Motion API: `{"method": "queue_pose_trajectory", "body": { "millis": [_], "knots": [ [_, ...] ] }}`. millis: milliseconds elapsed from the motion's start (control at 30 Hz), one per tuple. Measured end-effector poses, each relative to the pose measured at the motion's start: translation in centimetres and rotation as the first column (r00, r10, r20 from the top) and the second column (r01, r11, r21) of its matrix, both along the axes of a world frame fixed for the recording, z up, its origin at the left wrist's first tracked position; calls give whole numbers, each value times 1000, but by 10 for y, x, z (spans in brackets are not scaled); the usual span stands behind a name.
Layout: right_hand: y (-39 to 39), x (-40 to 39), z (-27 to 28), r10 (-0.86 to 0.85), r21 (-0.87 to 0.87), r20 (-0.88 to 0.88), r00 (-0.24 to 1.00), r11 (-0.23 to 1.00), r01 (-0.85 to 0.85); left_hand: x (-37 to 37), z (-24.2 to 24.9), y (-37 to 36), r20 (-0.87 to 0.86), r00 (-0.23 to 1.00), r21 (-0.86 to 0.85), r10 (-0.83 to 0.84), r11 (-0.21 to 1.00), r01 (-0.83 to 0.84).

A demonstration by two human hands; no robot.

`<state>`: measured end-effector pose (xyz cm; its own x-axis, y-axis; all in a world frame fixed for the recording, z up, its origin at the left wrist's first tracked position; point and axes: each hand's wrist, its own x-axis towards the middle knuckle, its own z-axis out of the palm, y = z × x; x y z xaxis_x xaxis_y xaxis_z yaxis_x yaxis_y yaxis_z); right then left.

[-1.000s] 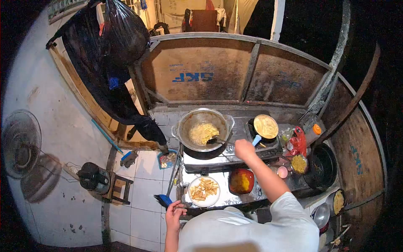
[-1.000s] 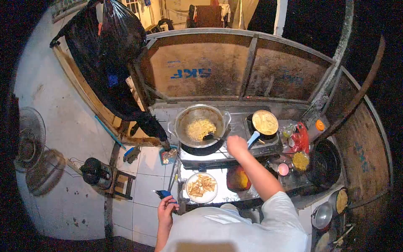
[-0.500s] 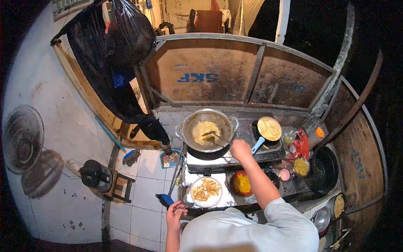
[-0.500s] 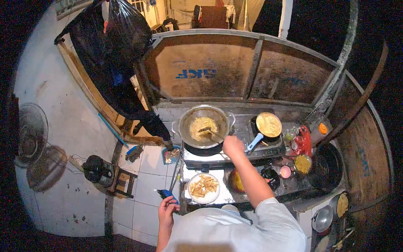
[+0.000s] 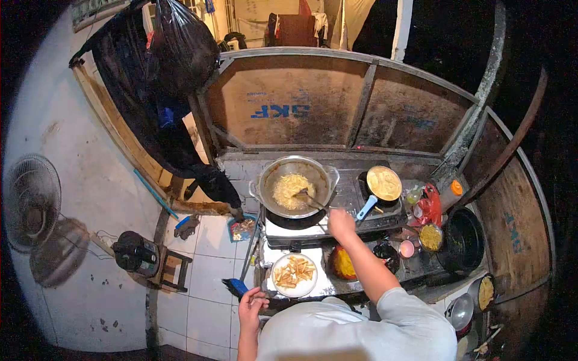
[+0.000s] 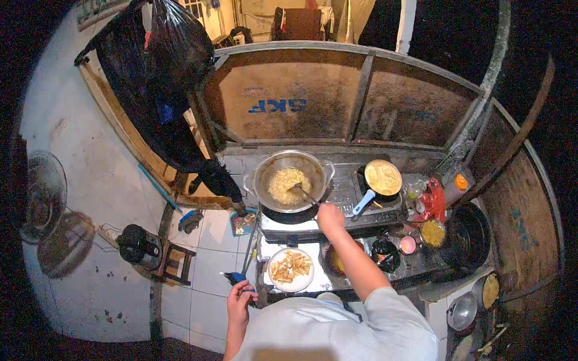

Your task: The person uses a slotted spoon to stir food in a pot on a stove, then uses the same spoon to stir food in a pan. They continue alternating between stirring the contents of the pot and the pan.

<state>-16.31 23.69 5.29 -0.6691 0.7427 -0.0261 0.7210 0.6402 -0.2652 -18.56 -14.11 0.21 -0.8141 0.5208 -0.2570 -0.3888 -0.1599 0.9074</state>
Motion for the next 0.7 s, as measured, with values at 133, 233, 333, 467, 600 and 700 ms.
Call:
{"method": "queue_pose_trajectory", "body": {
  "millis": [133, 233, 333, 467, 600, 700],
  "knots": [
    [-10, 34, 27, -17, 78, -18, 1000, 997, 19, -1, 1, -1, 9, 1000, 17, 20, 1000, -20],
    [-6, 43, 34, -35, 75, -31, 999, 997, 37, -1, -6, -5, 14, 1000, 22, 12, 1000, -13],
    [-9, 36, 34, -3, 71, 59, 998, 997, -2, 0, -7, -4, 12, 1000, 23, 7, 1000, -7],
    [-3, 7, 8, 4, 52, 58, 998, 999, -7, 3, 0, -1, -9, 1000, 4, -3, 1000, 3],
    [-9, 2, 42, -33, -16, 38, 999, 999, 33, 3, 6, -2, -23, 1000, 4, 10, 1000, -10],
    [9, -3, 39, -36, -15, -27, 999, 999, 35, 4, 1, -6, -5, 999, 18, 44, 999, -44]
  ]
}}
